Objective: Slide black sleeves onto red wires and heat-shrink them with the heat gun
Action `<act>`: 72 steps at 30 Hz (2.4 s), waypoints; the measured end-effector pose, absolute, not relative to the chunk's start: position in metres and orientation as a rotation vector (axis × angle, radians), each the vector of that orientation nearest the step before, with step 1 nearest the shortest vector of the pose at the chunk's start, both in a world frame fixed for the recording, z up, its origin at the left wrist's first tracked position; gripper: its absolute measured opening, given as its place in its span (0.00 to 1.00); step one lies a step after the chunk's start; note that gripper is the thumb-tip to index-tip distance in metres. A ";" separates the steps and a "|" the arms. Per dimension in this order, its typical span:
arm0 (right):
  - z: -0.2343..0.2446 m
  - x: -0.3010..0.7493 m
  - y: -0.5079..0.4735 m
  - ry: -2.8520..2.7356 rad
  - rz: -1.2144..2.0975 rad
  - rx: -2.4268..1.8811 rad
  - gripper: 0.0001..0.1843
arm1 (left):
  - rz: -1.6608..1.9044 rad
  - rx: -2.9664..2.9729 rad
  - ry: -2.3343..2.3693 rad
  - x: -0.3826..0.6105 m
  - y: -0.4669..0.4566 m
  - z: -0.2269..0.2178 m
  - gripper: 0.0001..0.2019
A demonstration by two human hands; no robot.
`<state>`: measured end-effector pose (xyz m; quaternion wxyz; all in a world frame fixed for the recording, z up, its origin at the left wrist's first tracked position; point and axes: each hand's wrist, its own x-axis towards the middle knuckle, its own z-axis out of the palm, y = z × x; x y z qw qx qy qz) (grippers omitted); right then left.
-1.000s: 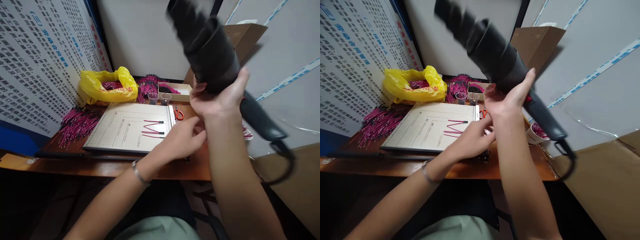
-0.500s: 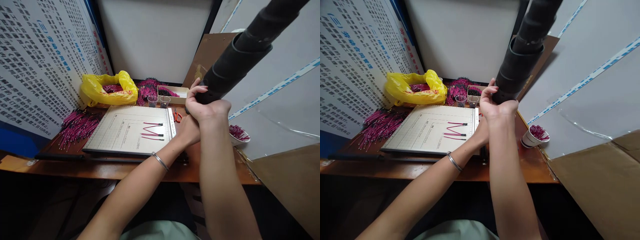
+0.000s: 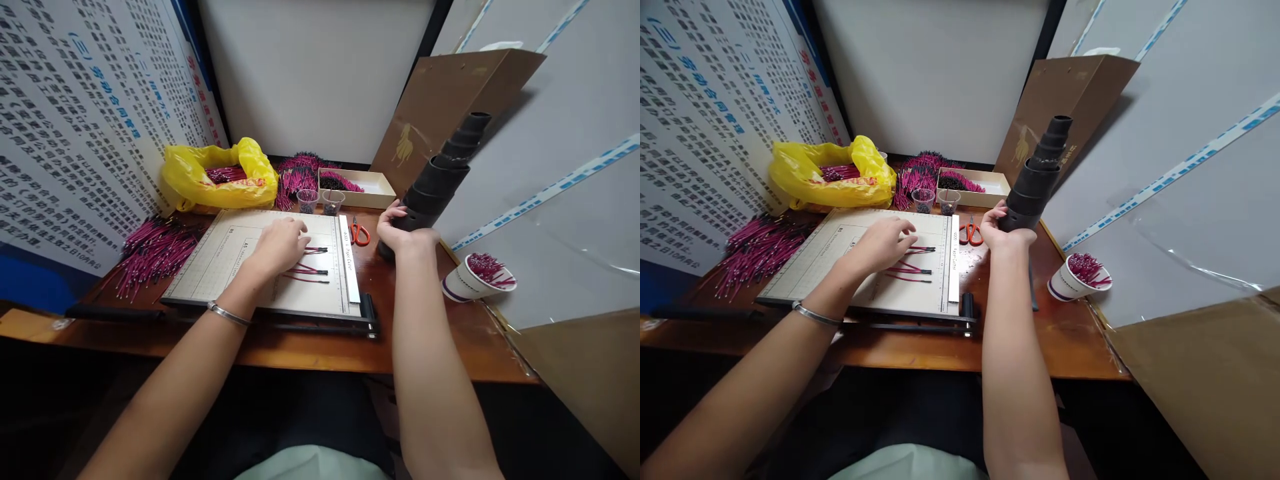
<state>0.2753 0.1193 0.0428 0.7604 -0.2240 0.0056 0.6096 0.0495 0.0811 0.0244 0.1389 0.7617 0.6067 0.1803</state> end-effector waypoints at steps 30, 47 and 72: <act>-0.028 0.216 -0.025 -1.818 -0.002 -1.554 0.18 | 0.621 2.178 1.524 0.033 0.007 0.006 0.04; -0.026 0.207 -0.026 -1.902 -0.152 -1.592 0.14 | 0.796 2.265 1.763 0.033 -0.005 -0.004 0.06; -0.025 0.208 -0.025 -1.847 -0.270 -1.513 0.15 | 0.845 2.175 1.801 0.037 -0.004 -0.008 0.09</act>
